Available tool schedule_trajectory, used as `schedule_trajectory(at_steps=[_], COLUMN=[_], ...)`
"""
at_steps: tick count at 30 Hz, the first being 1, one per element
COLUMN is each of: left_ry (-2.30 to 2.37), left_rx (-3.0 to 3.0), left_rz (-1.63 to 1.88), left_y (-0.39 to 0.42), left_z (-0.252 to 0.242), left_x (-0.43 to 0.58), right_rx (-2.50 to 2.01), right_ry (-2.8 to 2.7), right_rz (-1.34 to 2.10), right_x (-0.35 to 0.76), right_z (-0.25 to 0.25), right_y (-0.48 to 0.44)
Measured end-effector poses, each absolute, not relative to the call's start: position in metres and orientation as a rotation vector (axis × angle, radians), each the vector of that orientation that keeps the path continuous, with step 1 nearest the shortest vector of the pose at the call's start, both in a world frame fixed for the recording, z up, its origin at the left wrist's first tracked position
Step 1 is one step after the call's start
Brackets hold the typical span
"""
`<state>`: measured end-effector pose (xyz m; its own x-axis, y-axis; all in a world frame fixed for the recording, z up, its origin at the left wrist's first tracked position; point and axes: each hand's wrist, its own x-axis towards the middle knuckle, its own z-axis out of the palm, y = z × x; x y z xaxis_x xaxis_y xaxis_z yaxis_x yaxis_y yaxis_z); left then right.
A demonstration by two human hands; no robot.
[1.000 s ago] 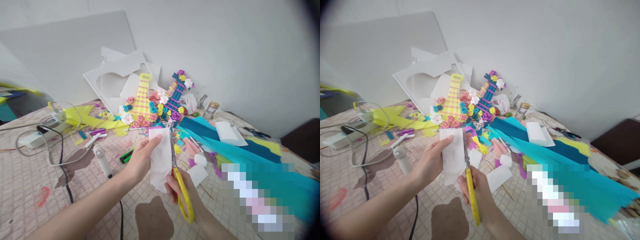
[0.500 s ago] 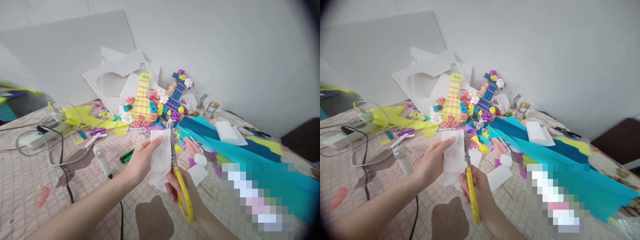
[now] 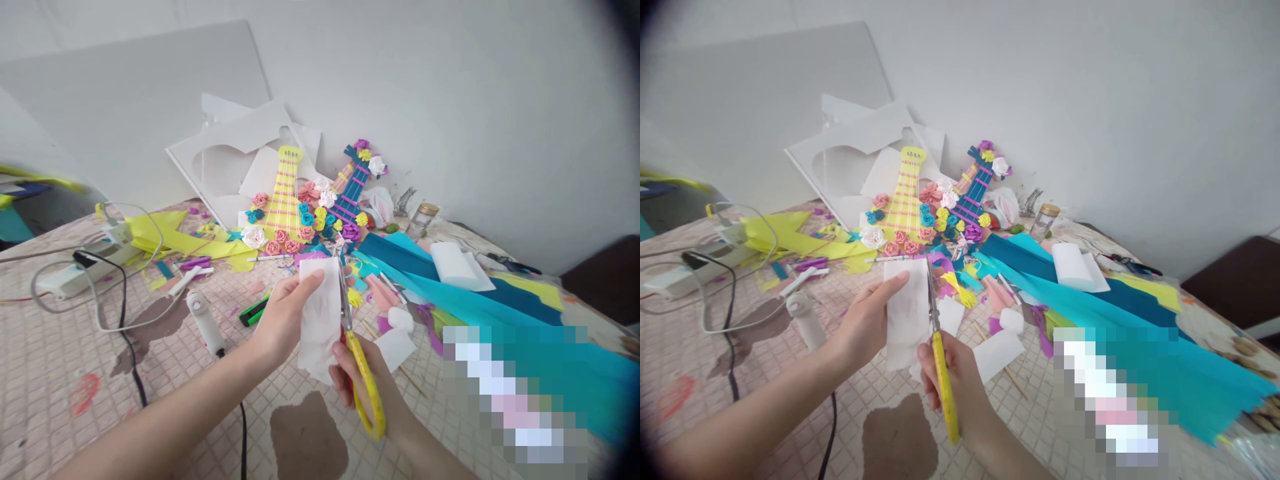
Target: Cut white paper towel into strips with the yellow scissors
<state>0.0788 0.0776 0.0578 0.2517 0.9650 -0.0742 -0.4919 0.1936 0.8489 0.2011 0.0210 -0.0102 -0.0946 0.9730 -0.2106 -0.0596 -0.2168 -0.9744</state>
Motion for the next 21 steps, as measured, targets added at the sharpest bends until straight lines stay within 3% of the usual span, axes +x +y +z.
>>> schedule_trajectory(at_steps=[15,21], left_ry=[0.637,0.670], left_rx=[0.525,0.537], left_rz=[0.997,1.140], left_y=[0.097,0.112], left_z=[0.051,0.053], left_x=[0.079,0.069], right_rx=[-0.992,-0.941], right_ry=[-1.022,-0.882], right_rz=[1.999,2.009], right_x=[0.209,0.213], right_z=[-0.013,-0.010], right_y=[0.031,0.032])
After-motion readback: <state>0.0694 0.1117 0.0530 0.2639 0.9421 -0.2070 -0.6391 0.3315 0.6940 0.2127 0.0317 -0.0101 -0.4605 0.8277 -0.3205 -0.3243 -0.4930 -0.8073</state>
